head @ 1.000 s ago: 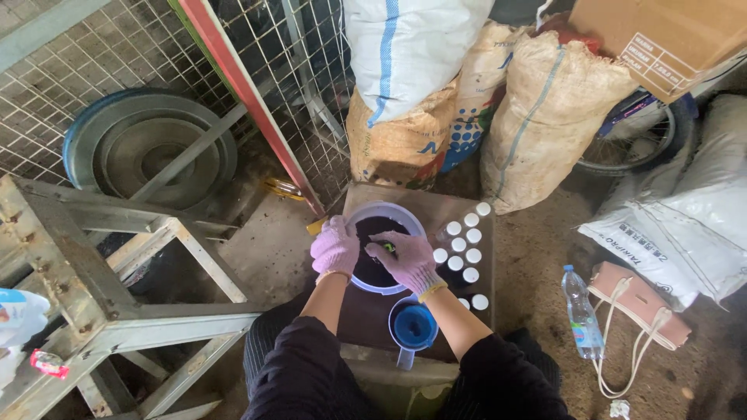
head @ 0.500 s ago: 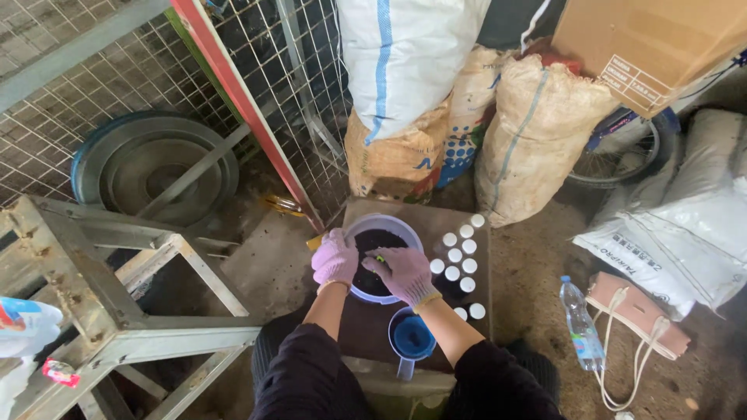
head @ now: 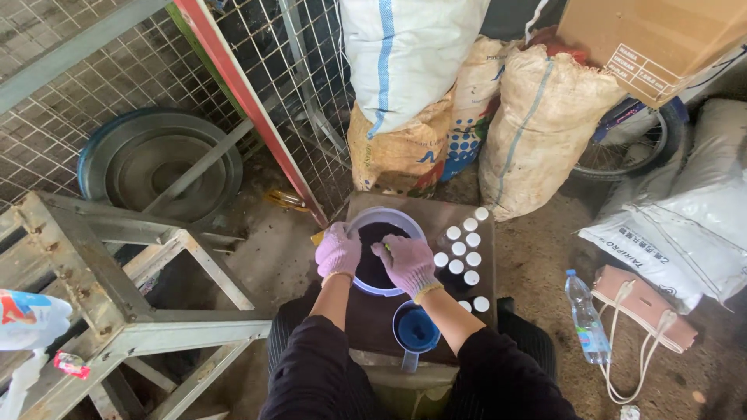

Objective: The person scoops a dark liquid from a white bucket using a green ladle and pours it into a blue measuring cup. They then stir the contents of the bucket with the ladle. The person repeats the scooping and pouring process multiple times.

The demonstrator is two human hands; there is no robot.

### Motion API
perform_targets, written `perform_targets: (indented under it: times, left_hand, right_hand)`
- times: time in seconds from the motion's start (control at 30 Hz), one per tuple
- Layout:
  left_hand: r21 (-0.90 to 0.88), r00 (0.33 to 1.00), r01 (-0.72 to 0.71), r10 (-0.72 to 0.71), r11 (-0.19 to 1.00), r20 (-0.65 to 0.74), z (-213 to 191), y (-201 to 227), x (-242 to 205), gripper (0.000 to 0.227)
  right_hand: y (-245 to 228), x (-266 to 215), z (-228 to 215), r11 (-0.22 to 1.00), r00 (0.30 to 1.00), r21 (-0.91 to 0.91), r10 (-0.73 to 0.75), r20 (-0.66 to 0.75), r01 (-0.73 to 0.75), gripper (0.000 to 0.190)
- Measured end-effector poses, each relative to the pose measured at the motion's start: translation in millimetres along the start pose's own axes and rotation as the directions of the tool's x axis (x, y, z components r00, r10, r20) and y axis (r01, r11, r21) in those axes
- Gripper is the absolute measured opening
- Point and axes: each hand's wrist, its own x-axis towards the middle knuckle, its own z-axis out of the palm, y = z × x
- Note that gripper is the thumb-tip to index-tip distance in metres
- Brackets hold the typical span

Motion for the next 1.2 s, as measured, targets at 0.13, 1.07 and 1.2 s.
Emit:
perform_targets:
  times: [0.13, 1.07, 1.2]
  left_hand:
    - [-0.009, 0.995, 0.072, -0.071, 0.997, 0.077, -19.0, 10.9, -7.9, 0.030]
    - [-0.042, 0.992, 0.072, -0.067, 0.997, 0.111, -19.0, 8.9, -5.3, 0.030]
    - [-0.089, 0.990, 0.093, -0.082, 0.992, 0.115, -26.1, 11.5, -8.6, 0.030]
  right_hand:
    - [-1.9, 3.3, -11.3, 0.974, 0.973, 0.106, 0.188, 0.135, -0.202, 0.043]
    - [-10.5, 1.4, 3.9, 0.977, 0.981, -0.089, 0.191, -0.027, -0.193, 0.038]
    - [-6.7, 2.5, 1.8, 0.990, 0.989, -0.023, 0.140, -0.047, -0.141, 0.039]
